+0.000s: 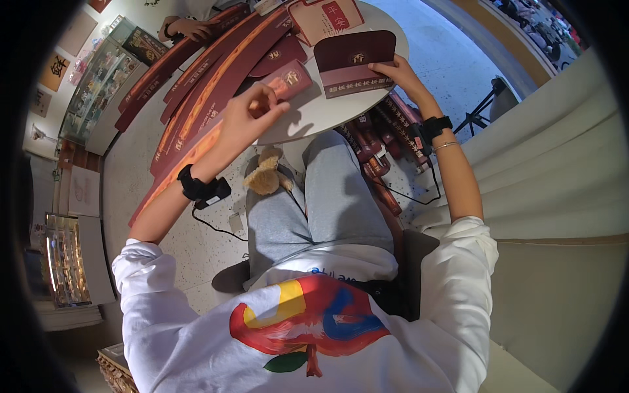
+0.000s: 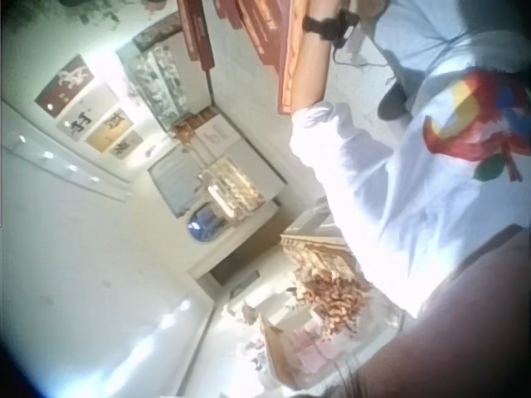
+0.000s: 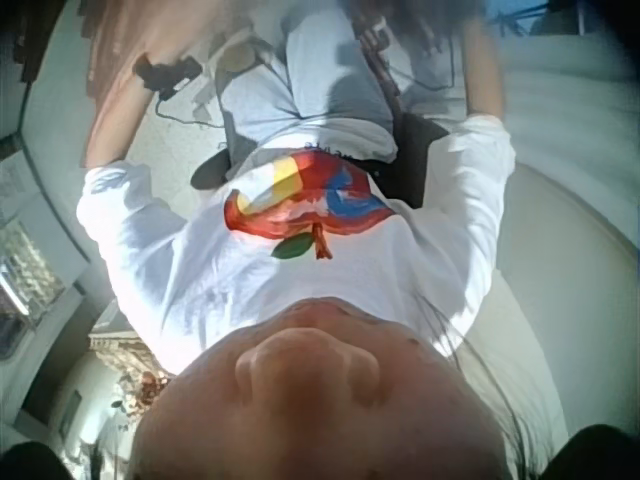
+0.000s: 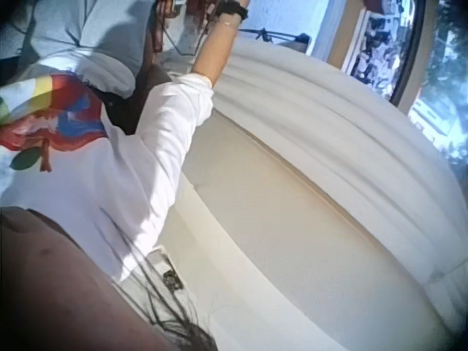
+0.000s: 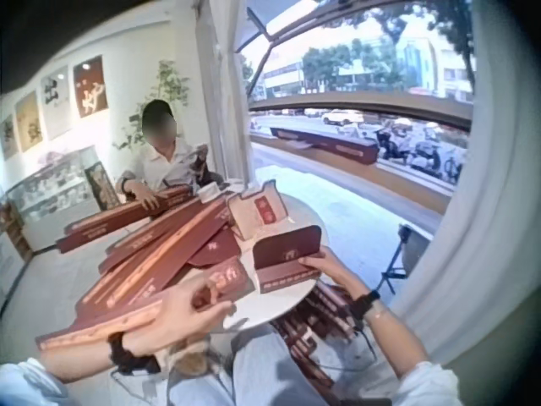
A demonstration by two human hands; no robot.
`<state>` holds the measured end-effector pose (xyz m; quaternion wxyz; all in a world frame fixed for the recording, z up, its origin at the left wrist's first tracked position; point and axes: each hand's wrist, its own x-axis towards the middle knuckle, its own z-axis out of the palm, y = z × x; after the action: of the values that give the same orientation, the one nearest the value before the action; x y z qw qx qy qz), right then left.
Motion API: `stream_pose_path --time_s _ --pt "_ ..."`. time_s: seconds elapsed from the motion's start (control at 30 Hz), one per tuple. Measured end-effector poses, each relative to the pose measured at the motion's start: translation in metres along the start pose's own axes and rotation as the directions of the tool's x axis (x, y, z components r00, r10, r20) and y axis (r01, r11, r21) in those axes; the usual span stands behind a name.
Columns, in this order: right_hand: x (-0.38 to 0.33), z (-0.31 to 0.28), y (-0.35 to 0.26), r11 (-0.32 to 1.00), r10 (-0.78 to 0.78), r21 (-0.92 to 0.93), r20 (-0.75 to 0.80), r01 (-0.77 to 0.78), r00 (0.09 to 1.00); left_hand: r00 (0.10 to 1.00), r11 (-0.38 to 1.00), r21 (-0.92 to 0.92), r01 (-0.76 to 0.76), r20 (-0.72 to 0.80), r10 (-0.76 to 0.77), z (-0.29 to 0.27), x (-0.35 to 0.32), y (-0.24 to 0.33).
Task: The person assembles long, flat cardboard boxes by folding flaps and tucking edges into slots. They handle each box one at a time, folding the sides and ends to form a rectangular container, then stacking the finished boxes on the table.
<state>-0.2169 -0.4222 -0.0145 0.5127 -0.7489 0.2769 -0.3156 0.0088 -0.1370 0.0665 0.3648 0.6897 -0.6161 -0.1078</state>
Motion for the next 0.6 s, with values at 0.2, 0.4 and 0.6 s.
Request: stream_pose_path --time_s 0.2,0.4,0.6 --pt "0.006 0.01 0.014 0.99 0.028 0.136 -0.027 -0.024 0.999 0.947 0.828 0.484 -0.284 0.279 0.161 0.011 0.036 -0.031" --pt "0.014 0.008 0.017 0.931 0.15 0.329 0.05 -0.158 0.987 0.848 0.878 0.361 -0.314 0.523 0.089 -0.005 0.065 -0.019" --pt "0.015 0.011 0.016 0.904 0.096 0.402 0.144 -0.147 0.985 0.828 0.977 0.134 -0.165 0.557 0.064 -0.005 0.085 -0.029"
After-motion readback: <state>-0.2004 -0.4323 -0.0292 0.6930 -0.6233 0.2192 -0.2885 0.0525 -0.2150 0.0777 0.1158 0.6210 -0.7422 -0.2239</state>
